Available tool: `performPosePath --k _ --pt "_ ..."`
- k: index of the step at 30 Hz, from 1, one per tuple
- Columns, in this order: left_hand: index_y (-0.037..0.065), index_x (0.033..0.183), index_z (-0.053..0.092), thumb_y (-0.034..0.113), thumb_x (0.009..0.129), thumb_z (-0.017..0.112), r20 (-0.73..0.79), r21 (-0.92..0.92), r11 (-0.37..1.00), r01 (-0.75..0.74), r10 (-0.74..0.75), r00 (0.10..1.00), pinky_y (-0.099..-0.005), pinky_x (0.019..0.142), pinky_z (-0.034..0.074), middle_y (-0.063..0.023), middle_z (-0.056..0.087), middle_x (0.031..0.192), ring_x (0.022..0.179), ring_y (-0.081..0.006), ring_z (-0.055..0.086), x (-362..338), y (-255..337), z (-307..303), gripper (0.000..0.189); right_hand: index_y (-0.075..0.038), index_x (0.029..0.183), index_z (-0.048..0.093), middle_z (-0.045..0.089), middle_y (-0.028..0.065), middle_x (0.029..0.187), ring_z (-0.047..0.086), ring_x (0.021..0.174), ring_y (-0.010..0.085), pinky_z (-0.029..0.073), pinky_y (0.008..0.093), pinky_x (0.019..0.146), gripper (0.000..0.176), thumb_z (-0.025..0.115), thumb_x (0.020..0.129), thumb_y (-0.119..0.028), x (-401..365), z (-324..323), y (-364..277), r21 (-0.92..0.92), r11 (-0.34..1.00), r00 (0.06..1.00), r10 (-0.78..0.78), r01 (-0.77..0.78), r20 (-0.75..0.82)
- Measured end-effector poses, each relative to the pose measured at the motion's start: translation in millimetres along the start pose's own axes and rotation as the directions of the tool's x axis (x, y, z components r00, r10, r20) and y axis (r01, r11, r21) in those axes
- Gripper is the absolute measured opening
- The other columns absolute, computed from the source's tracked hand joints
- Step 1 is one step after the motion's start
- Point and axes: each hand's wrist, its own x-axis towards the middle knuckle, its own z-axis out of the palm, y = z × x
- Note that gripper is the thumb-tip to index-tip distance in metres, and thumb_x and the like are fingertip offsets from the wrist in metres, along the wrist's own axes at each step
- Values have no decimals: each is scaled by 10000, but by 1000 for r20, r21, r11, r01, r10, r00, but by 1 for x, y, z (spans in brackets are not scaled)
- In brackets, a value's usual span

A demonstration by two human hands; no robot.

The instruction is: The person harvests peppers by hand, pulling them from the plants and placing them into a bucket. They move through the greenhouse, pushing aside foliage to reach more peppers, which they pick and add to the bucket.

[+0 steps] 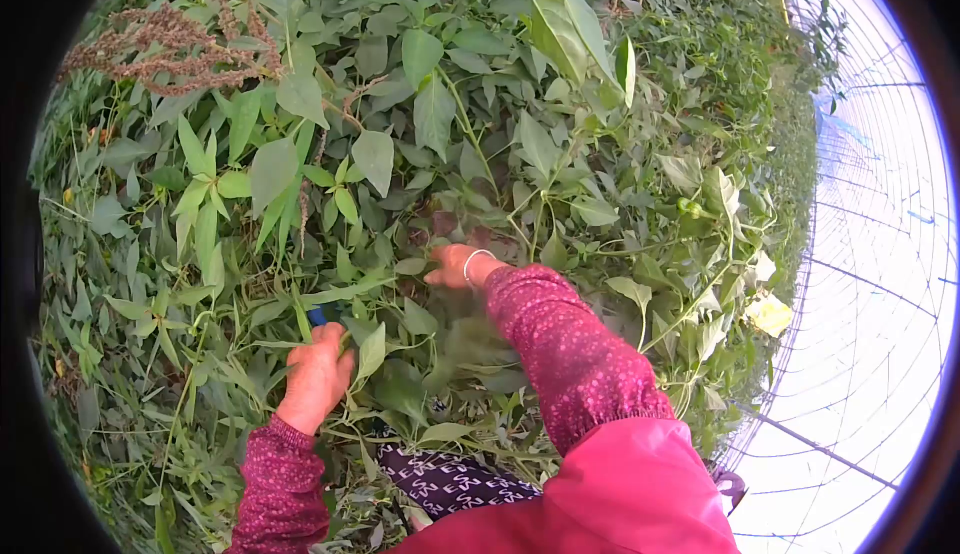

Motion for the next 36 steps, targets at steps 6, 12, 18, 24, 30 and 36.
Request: performPosePath --k 6,12,18,24,30,36 --pt "41 967 528 99 729 626 -9 -247 965 83 -88 996 -433 654 469 -166 591 826 788 -364 591 18 -14 6 264 -24 1110 576 597 185 1105 570 1035 282 443 365 890 365 568 792 -203 79 -23 -30 364 921 963 209 -135 -172" --pt "63 972 543 113 764 591 88 -309 944 115 -92 992 -455 704 458 -157 594 901 826 -368 579 18 -31 14 220 -45 1118 553 570 173 1150 553 1051 312 452 383 883 324 474 817 -133 159 -6 -10 -142 989 911 -24 -38 -411" --pt "-10 1001 553 35 762 620 51 -519 841 153 -149 988 -329 679 473 -143 587 869 749 -272 589 23 -35 26 253 -88 1341 360 536 120 1243 534 1119 280 449 395 892 445 359 915 -216 200 0 -11 -392 892 975 208 -223 -80" --pt "-8 976 550 32 747 626 38 -499 855 139 -139 990 -352 684 468 -160 593 864 784 -309 603 26 -35 20 244 -112 1123 619 601 56 1169 589 1054 226 478 382 835 304 486 872 -220 188 -1 -9 -562 797 974 213 -220 -80" --pt "5 969 533 62 748 634 -13 -444 890 98 -115 993 -382 712 469 -159 600 885 798 -335 600 21 -50 31 250 -138 1092 628 615 132 1097 581 1032 305 475 391 836 335 572 813 -315 172 -17 -22 -278 934 972 199 -227 -125" --pt "16 919 539 97 742 612 -84 -480 874 75 -132 988 -416 704 467 -160 588 865 817 -349 579 34 -41 56 208 -64 971 610 637 142 869 602 830 299 463 370 755 301 595 839 -334 112 -33 21 -19 999 894 -53 49 -444"
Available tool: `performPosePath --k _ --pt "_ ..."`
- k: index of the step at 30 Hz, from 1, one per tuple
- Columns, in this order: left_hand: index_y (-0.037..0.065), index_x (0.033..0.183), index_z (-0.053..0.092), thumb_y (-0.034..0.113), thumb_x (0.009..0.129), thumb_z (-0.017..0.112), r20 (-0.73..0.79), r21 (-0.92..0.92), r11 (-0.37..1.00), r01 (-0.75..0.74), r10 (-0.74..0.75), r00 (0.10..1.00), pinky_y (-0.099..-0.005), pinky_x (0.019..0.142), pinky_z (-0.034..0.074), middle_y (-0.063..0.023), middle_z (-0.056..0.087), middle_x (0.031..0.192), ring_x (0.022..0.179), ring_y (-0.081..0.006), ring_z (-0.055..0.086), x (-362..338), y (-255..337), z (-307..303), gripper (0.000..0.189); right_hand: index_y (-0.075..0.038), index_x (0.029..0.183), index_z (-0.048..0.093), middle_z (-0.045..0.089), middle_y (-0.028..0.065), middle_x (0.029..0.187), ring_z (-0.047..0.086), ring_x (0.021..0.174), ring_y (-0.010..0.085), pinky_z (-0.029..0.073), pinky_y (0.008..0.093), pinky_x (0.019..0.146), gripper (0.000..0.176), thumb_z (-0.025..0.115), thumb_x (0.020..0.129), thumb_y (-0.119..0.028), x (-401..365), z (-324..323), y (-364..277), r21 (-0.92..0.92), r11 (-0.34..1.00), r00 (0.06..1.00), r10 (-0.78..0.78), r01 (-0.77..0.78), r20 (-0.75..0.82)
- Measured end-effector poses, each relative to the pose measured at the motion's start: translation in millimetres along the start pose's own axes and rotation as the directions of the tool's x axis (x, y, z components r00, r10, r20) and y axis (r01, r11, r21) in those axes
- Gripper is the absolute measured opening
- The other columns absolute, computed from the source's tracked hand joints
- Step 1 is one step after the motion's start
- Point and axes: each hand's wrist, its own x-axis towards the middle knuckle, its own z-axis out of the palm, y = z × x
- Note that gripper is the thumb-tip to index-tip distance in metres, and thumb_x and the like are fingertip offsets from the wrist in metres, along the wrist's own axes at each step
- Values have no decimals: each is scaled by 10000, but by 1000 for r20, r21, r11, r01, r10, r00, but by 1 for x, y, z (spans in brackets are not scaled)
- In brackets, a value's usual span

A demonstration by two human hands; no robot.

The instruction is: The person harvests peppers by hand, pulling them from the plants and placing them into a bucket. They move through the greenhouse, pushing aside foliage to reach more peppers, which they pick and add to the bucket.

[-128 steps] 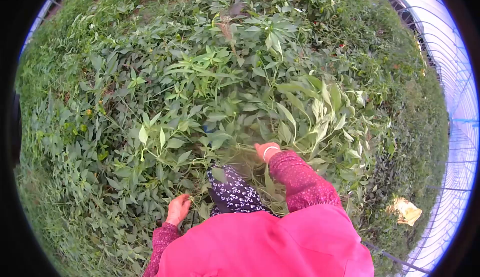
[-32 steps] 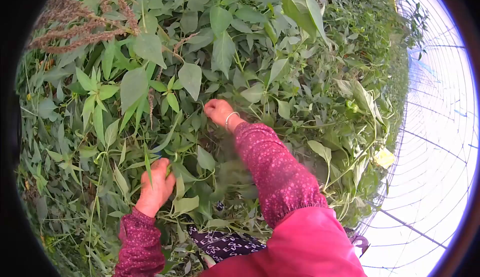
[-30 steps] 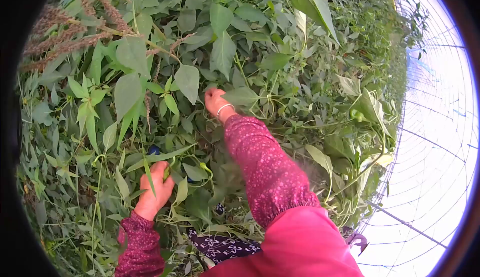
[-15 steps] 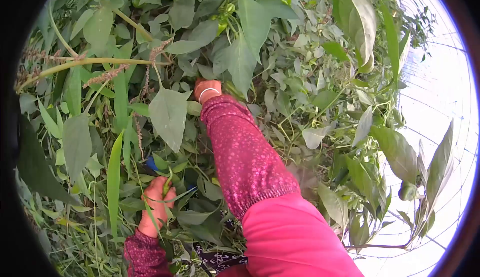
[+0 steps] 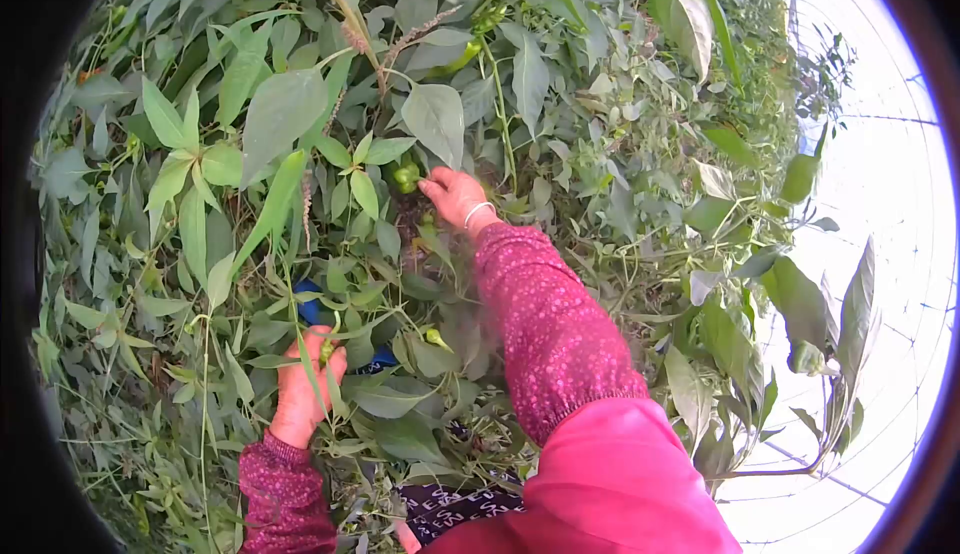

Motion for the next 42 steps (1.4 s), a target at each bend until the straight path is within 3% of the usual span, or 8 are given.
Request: performPosePath --k 4,11,13,23,28,31,37,42 --pt "10 868 562 101 738 631 16 -219 969 114 -113 993 -357 675 465 -121 588 787 716 -262 578 20 8 3 172 -25 917 593 582 28 818 518 782 113 435 272 737 225 595 867 -244 -8 -22 8 601 799 1000 -3 15 -22" --pt "33 919 583 137 752 628 -212 -348 929 -125 52 976 -365 685 456 -112 610 817 745 -263 583 74 20 13 202 -49 859 590 551 92 803 564 791 267 460 336 723 180 605 847 -228 -65 -32 -57 338 837 896 -441 431 -52" --pt "68 1137 515 109 698 649 -136 135 951 -278 296 946 -394 854 436 -123 549 1126 1007 -313 544 89 47 -4 460 -47 855 588 557 93 807 564 795 287 467 356 708 176 603 840 -222 -77 -34 -72 265 860 889 -457 437 17" --pt "70 1079 537 175 708 666 -58 304 910 -282 313 948 -437 813 453 -144 546 1105 978 -355 538 85 -3 7 406 -73 982 602 571 101 909 567 831 325 474 404 701 213 614 814 -204 -94 5 -86 384 732 728 -659 563 187" --pt "75 1049 564 209 708 654 148 563 767 -310 275 950 -428 779 477 -130 612 1010 888 -332 593 69 21 11 378 -126 835 561 588 45 838 612 825 237 490 388 654 135 540 780 -247 -108 -16 -90 -140 827 782 -440 544 441" --pt "90 998 592 236 712 654 261 577 806 -129 -32 965 -421 721 492 -133 631 907 818 -323 610 89 26 -3 328 -103 799 539 589 62 731 626 737 245 495 383 604 137 555 728 -219 -83 17 -89 -250 780 809 -495 574 316" --pt "79 885 600 292 720 645 181 698 693 -180 73 981 -402 693 491 -129 630 813 770 -312 610 102 -15 19 273 -50 745 581 622 132 677 637 649 292 493 373 569 126 533 704 -159 -61 46 -87 -157 851 859 -469 501 205" --pt "48 892 605 271 755 610 227 425 893 -146 51 973 -380 663 474 -109 617 754 706 -263 597 83 -21 -25 262 -72 980 570 647 131 885 623 839 294 494 386 749 213 475 843 -205 -5 78 -19 -451 860 952 -115 238 284"
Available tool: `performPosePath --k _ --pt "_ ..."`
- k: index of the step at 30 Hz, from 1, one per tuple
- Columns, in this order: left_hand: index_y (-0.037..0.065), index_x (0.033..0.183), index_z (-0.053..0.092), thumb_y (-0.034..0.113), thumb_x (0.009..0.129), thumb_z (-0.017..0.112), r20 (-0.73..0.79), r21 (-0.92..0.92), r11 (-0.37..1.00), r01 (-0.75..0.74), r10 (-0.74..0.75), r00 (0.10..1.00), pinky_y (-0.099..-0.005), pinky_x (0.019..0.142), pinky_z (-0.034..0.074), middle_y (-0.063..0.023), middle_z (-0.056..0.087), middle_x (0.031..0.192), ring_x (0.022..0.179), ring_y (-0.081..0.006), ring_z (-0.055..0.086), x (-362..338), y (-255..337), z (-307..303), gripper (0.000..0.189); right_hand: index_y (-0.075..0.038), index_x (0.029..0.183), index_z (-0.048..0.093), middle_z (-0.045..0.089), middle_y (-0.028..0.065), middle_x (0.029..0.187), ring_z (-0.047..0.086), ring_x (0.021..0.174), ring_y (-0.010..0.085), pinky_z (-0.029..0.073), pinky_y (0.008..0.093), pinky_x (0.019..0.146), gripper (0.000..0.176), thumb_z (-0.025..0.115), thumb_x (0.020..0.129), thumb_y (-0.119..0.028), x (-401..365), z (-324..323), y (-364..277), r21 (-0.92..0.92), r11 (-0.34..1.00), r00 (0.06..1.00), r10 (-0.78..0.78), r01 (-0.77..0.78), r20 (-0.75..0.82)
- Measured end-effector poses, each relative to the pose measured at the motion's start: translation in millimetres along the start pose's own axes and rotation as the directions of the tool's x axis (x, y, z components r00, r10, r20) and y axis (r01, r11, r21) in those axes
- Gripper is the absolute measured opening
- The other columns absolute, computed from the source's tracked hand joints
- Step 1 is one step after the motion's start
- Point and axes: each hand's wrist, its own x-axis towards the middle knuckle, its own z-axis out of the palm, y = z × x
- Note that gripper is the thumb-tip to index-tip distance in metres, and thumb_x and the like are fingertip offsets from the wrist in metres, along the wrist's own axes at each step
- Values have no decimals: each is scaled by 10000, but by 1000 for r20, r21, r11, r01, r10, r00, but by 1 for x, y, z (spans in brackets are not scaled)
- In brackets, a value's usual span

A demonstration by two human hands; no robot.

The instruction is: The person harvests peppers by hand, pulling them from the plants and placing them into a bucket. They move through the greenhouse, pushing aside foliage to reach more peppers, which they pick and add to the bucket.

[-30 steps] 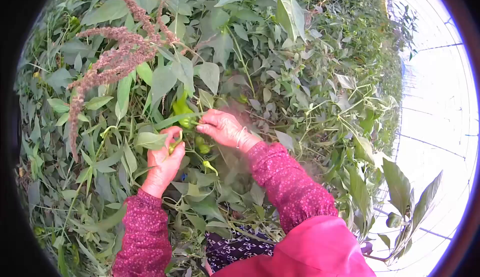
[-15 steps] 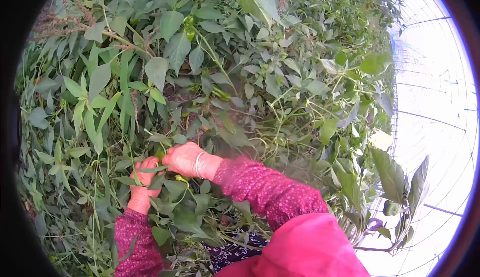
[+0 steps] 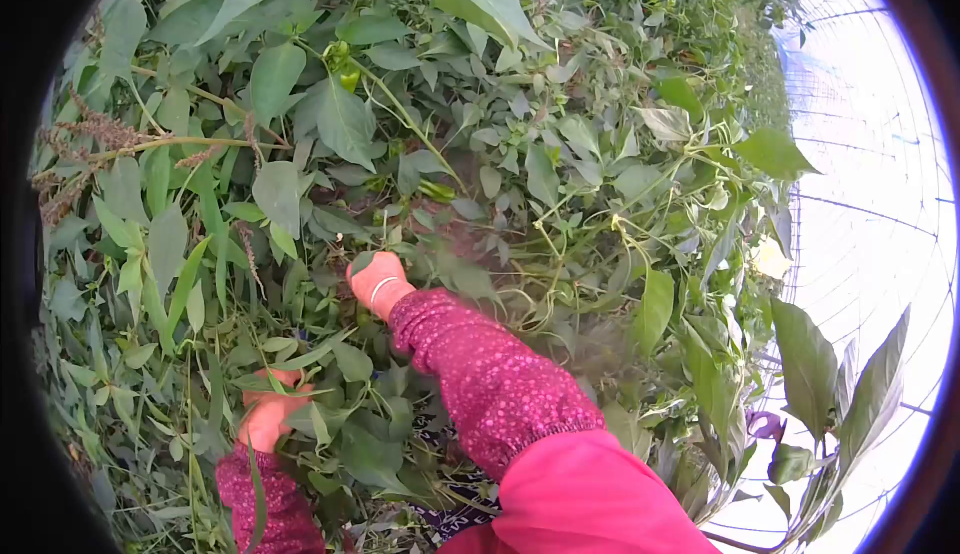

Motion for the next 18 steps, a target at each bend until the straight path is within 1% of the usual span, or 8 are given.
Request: performPosePath --k 2,4,7,9,11,12,15,18 --pt "43 903 622 268 770 601 148 66 977 202 -210 967 -354 652 468 -88 611 732 694 -217 593 -8 12 -10 262 -98 1123 540 633 148 989 617 901 280 499 373 763 307 529 844 -226 -5 1 20 54 994 987 -104 98 119" --pt "74 964 638 293 780 604 133 -174 926 335 -315 940 -355 730 471 -106 634 826 791 -247 614 -13 -7 6 288 -125 1193 527 624 153 1034 625 913 268 524 358 694 420 623 794 -215 -25 -57 8 500 860 953 -230 104 197" --pt "93 1007 646 317 813 590 169 -397 815 422 -387 906 -338 826 445 -115 646 969 927 -263 605 -7 -6 -2 302 -154 1278 454 581 159 1138 606 943 274 494 380 816 497 635 818 -215 -35 -90 29 906 306 884 -273 -294 379" --pt "100 1019 643 320 821 584 171 -432 814 388 -349 921 -332 839 436 -111 646 995 946 -260 600 -3 -19 0 302 -117 1182 540 602 182 1091 611 925 308 482 392 833 386 619 811 -189 -22 -89 60 949 166 962 99 -270 256" --pt "62 992 630 266 841 568 141 -536 760 367 -347 927 -292 745 420 -42 620 867 828 -155 560 -3 -22 2 262 -86 1055 614 620 208 1013 605 915 332 486 394 818 269 595 794 -151 0 -81 101 662 713 908 402 -232 -115" --pt "41 967 629 213 841 566 100 -610 728 313 -322 942 -275 673 413 -14 591 787 743 -114 527 -2 -23 5 222 -67 1014 626 620 217 988 596 931 339 480 394 830 246 584 783 -140 11 -81 111 534 799 911 395 -276 -120" --pt "24 913 616 136 843 555 90 -691 660 295 -326 941 -243 609 390 30 538 717 668 -68 467 3 -7 -1 146 -36 1012 623 610 221 1022 575 991 341 455 394 878 263 565 771 -123 58 -49 143 136 916 926 371 -377 71" --pt "21 936 601 109 844 543 62 -613 738 282 -311 948 -223 604 378 34 527 727 668 -54 449 10 -8 0 140 -31 1097 580 572 219 1120 546 1062 331 435 396 911 344 565 763 -112 124 23 173 469 781 831 533 -412 -157"
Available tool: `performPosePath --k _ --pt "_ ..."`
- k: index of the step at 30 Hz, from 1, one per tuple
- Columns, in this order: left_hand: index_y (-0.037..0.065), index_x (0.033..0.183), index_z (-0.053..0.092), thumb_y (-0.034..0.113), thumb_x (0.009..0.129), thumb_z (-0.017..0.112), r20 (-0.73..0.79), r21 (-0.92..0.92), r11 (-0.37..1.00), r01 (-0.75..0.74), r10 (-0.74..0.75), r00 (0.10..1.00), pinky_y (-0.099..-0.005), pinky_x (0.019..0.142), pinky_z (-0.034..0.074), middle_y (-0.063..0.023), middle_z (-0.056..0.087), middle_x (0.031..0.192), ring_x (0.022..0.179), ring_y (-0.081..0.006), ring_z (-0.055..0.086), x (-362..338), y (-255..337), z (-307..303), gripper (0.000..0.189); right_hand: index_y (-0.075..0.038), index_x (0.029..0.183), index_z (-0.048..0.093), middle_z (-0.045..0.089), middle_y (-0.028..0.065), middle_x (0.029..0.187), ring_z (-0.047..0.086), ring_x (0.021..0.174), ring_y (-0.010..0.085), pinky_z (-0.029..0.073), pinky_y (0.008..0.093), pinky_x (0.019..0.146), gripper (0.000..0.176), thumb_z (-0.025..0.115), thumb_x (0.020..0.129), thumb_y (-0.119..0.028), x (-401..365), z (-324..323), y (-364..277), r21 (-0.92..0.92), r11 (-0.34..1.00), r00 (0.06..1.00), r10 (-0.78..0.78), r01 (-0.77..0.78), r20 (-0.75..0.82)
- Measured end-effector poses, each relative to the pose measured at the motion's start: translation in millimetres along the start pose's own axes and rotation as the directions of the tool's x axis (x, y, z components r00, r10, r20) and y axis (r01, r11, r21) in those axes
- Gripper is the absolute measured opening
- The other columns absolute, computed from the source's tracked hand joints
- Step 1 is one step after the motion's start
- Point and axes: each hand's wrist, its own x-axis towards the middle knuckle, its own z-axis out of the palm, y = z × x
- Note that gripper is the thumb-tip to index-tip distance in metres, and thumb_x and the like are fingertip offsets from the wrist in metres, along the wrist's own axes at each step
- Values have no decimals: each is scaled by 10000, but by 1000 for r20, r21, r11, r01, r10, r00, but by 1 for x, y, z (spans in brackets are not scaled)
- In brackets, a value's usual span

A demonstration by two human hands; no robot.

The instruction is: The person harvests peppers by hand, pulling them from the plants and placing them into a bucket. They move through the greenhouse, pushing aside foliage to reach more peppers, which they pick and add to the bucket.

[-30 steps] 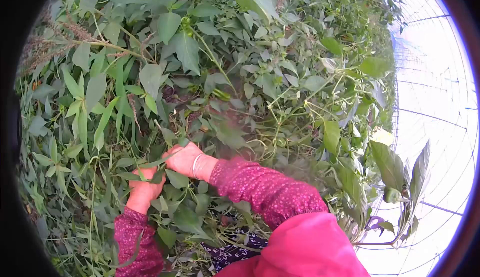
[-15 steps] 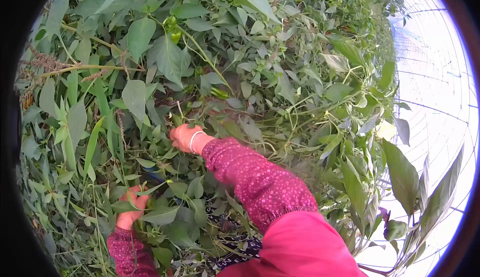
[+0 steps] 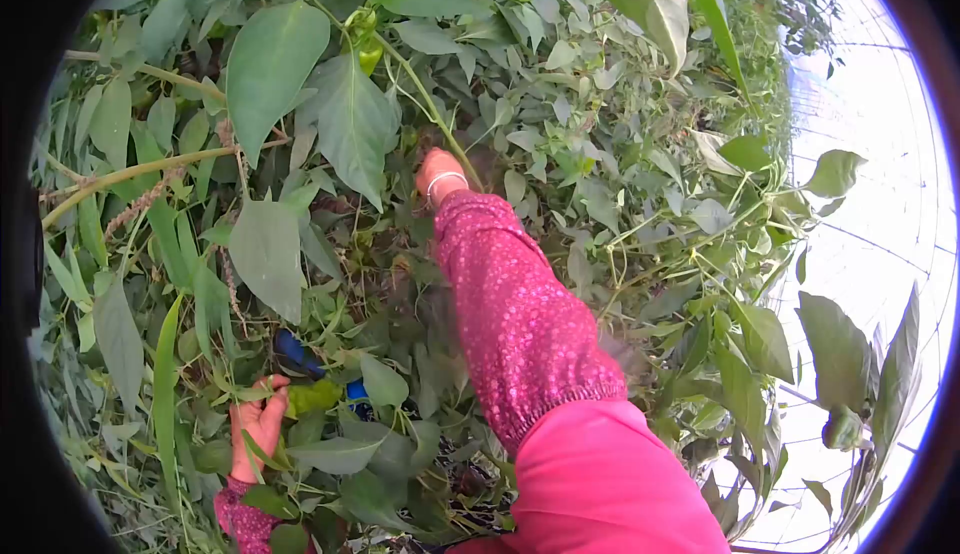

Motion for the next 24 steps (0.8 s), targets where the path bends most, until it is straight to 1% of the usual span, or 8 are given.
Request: performPosePath --k 2,5,14,16,18,21,22,24 --pt "14 963 593 116 844 548 14 -5 1000 4 -4 1000 -215 602 379 35 528 734 666 -50 448 0 -16 -2 163 -37 1089 583 580 209 1099 552 1036 327 438 391 896 330 561 775 -135 20 8 6 -175 984 997 39 -28 64" --pt "13 971 593 126 846 555 -10 -24 1000 5 -5 1000 -214 593 373 43 523 733 659 -48 440 -1 -16 1 173 -46 1076 587 591 193 1067 561 997 321 442 383 873 311 556 793 -171 33 2 -8 -236 971 996 45 -27 72" --pt "16 1003 592 134 854 560 -1 -285 951 118 -123 992 -200 584 359 48 520 747 658 -42 433 0 -15 5 193 -74 1039 600 625 146 970 589 879 303 454 358 804 285 539 848 -277 30 7 -20 -234 963 988 -117 137 98" --pt "14 1011 591 124 846 574 -12 -252 959 132 -139 990 -211 609 377 29 543 773 674 -54 455 -2 -22 6 199 -80 1030 602 633 135 949 596 852 299 457 353 789 287 536 860 -300 20 7 -12 -60 971 971 -227 232 74" --pt "9 1026 588 110 831 603 -27 -181 971 155 -162 986 -232 657 412 -9 587 817 703 -77 496 -2 -32 3 220 -77 1015 602 637 127 933 601 824 286 459 353 774 271 556 857 -293 10 6 -5 405 895 975 -219 188 31" --pt "18 966 610 114 846 555 -137 105 988 -114 128 982 -218 621 395 22 542 748 680 -64 466 -4 -36 3 164 -54 924 579 633 85 882 583 801 200 451 334 758 197 597 841 -232 -27 -31 -28 879 477 977 -188 -2 105" --pt "20 963 613 110 845 552 -137 22 993 -113 115 984 -221 632 399 18 548 754 689 -65 470 -6 -30 3 161 -50 899 567 629 75 877 571 809 182 445 324 763 188 591 846 -229 -32 -34 -29 976 216 962 -256 -38 94" --pt "25 957 620 103 844 546 -137 -144 983 -113 93 986 -225 654 406 10 558 765 707 -68 478 -9 -15 3 156 -51 846 534 613 64 861 540 832 164 428 298 782 193 557 863 -242 -45 -56 -33 982 187 944 -315 -37 96"
